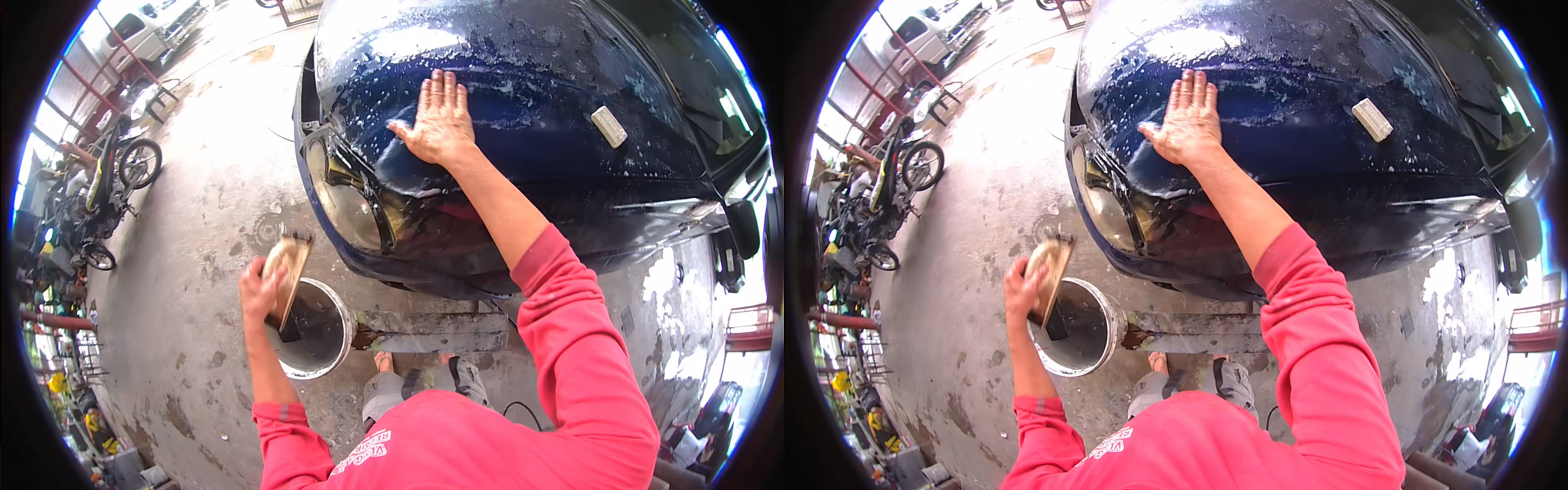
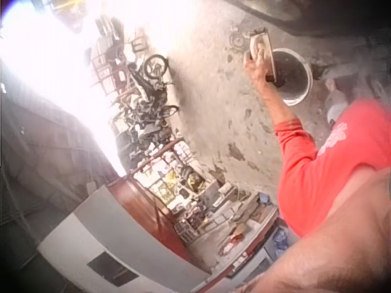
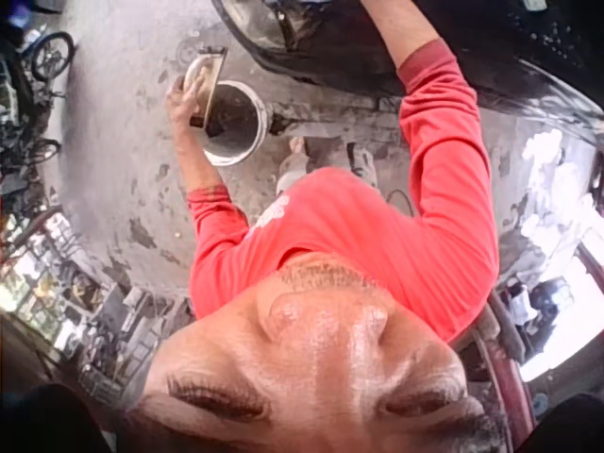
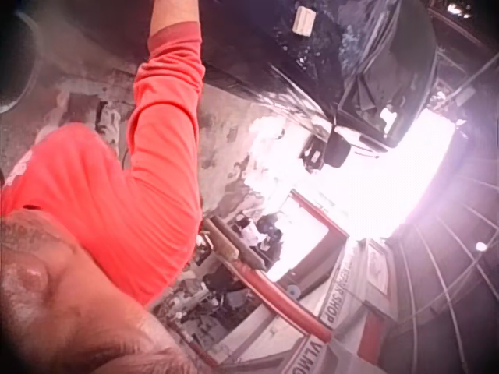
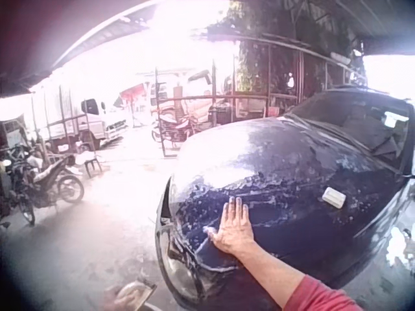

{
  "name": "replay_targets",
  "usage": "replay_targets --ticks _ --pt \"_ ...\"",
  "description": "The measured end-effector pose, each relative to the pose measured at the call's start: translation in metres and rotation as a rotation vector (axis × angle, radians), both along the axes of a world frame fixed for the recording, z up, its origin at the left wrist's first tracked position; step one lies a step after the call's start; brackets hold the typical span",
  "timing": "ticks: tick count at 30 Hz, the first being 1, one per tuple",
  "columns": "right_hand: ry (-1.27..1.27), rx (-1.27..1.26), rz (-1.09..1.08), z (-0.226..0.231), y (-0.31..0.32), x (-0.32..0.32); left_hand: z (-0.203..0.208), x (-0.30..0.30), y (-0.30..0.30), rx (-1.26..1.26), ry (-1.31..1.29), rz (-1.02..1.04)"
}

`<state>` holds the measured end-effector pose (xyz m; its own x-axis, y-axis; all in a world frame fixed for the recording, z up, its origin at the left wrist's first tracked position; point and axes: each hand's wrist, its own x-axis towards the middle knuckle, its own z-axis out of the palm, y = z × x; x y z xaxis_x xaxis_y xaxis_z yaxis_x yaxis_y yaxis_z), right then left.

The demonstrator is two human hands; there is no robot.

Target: The person washes the front hood of a dark-colored car using a sponge and a bucket of soapy water. They repeatedly dip the sponge into the bucket and scrub the hood surface in circular and back-and-forth motions.

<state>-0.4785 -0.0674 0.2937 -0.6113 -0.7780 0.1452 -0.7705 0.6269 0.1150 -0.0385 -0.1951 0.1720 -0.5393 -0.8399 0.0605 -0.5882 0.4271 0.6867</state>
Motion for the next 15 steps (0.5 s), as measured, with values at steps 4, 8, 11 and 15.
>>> replay_targets --ticks 4,8,11,15 --pt "0.044 0.062 0.270 -0.019 -0.016 0.053 -0.045 0.063 0.025 0.268 -0.323 -0.052" --pt "-0.067 0.101 0.552 -0.041 0.001 0.096 -0.066 0.076 0.034 0.248 -0.669 -0.258" --pt "0.040 -0.034 0.490 -0.042 0.041 0.087 -0.084 0.062 0.032 0.253 -0.748 -0.333" --pt "0.161 -0.079 0.290 -0.018 0.112 0.043 -0.109 0.038 0.025 0.334 -0.832 -0.296"
